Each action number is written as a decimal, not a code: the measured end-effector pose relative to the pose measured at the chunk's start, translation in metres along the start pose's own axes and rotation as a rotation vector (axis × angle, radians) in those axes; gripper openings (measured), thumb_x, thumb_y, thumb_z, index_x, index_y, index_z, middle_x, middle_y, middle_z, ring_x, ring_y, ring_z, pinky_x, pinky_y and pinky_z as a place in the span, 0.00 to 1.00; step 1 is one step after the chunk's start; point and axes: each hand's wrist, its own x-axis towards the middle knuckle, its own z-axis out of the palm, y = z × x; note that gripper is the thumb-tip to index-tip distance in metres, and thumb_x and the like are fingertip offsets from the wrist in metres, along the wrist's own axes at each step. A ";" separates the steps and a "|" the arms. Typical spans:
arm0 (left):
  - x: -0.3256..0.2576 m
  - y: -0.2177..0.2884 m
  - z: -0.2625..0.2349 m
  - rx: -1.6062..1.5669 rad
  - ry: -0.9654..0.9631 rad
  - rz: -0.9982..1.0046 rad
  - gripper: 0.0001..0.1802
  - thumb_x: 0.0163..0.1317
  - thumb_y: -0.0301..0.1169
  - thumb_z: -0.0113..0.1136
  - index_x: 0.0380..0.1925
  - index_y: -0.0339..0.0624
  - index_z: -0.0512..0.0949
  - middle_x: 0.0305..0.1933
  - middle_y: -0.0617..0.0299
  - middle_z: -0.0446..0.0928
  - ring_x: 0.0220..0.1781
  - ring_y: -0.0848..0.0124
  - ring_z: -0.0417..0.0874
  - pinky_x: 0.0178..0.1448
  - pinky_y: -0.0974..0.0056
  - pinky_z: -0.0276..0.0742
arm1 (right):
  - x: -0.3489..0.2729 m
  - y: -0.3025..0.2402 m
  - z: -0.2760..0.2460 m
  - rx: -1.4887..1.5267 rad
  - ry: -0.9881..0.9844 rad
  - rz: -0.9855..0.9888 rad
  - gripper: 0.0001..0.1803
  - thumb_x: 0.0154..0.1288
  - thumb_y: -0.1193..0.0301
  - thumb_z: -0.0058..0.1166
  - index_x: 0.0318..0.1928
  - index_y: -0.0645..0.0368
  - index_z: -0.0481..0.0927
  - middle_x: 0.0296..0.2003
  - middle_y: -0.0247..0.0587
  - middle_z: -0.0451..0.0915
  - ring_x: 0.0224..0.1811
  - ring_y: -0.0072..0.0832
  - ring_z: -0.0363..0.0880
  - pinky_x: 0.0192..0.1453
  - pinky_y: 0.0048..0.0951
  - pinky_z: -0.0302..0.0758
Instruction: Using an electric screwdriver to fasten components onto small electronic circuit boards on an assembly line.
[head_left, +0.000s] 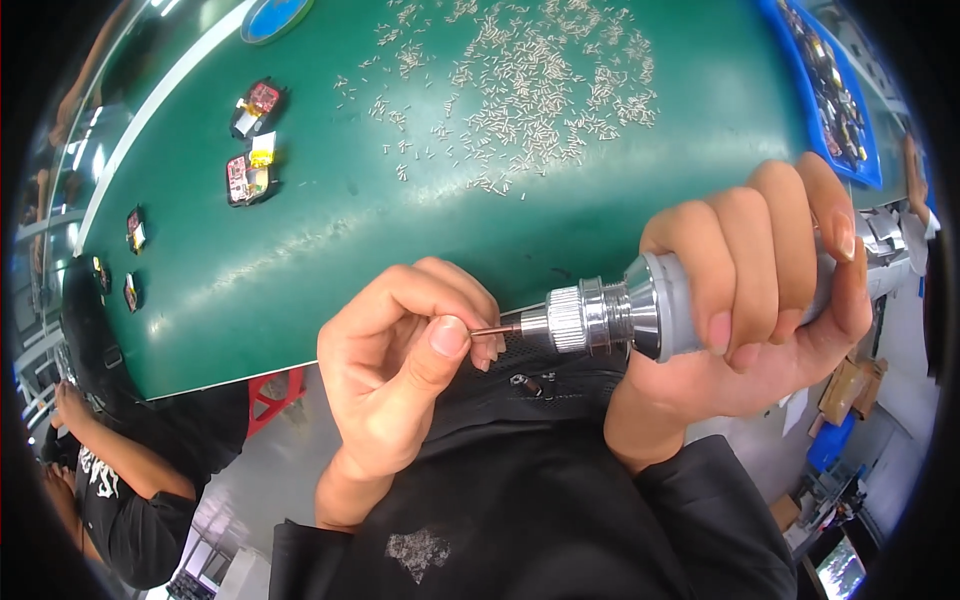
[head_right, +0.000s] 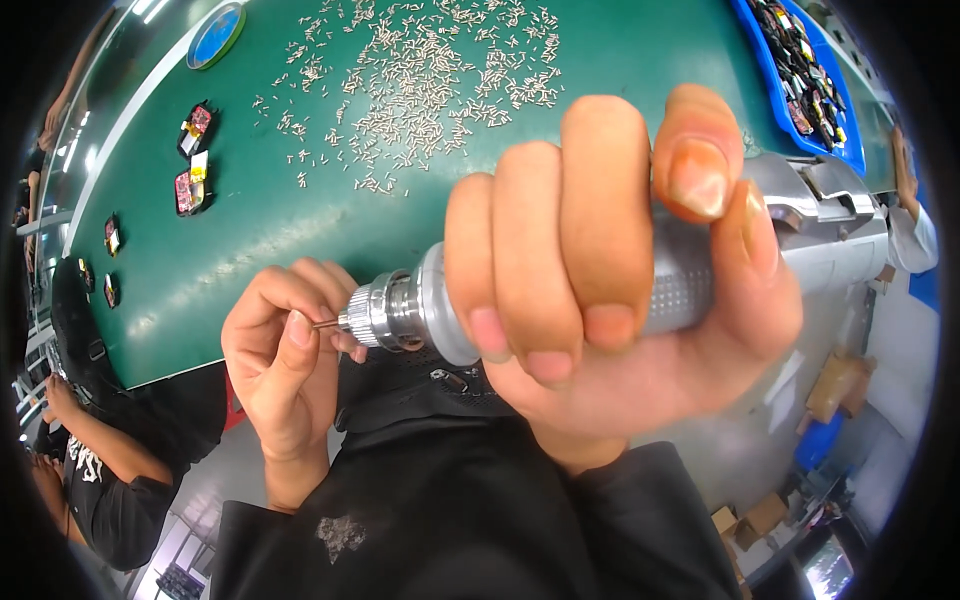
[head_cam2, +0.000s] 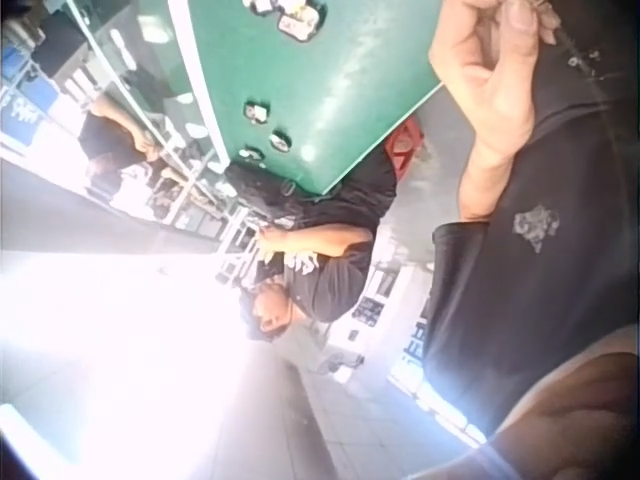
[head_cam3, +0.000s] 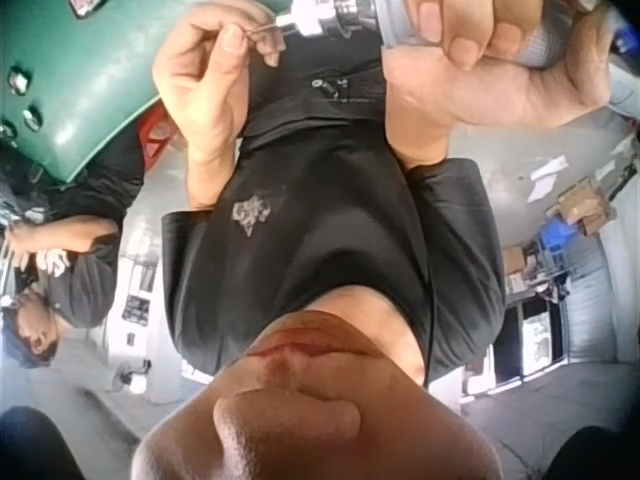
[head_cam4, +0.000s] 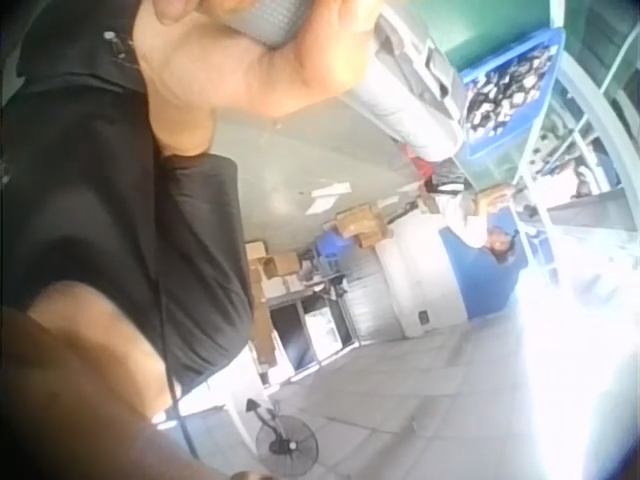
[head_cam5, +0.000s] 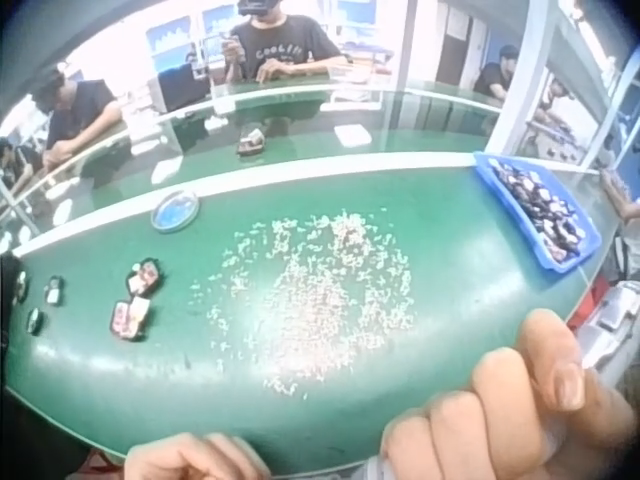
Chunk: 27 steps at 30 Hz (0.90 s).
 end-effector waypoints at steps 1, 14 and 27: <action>-0.001 0.000 0.000 0.032 0.007 0.007 0.06 0.67 0.23 0.54 0.33 0.29 0.74 0.32 0.51 0.76 0.31 0.70 0.74 0.38 0.68 0.72 | 0.000 -0.001 0.000 -0.017 -0.013 0.007 0.08 0.61 0.70 0.50 0.37 0.58 0.69 0.18 0.30 0.65 0.15 0.22 0.63 0.25 0.26 0.68; 0.015 0.000 -0.005 0.528 -0.080 0.137 0.03 0.63 0.18 0.55 0.34 0.27 0.76 0.31 0.53 0.78 0.30 0.69 0.75 0.36 0.69 0.71 | 0.011 -0.005 -0.017 -0.115 -0.118 0.039 0.07 0.67 0.68 0.47 0.38 0.59 0.68 0.18 0.31 0.65 0.16 0.22 0.64 0.26 0.27 0.67; 0.248 0.095 -0.081 1.460 0.201 0.433 0.12 0.60 0.28 0.61 0.41 0.32 0.76 0.37 0.47 0.82 0.40 0.56 0.85 0.46 0.57 0.78 | -0.016 0.013 -0.026 -0.073 0.346 -0.010 0.06 0.65 0.68 0.42 0.35 0.56 0.66 0.16 0.33 0.61 0.12 0.23 0.59 0.25 0.30 0.64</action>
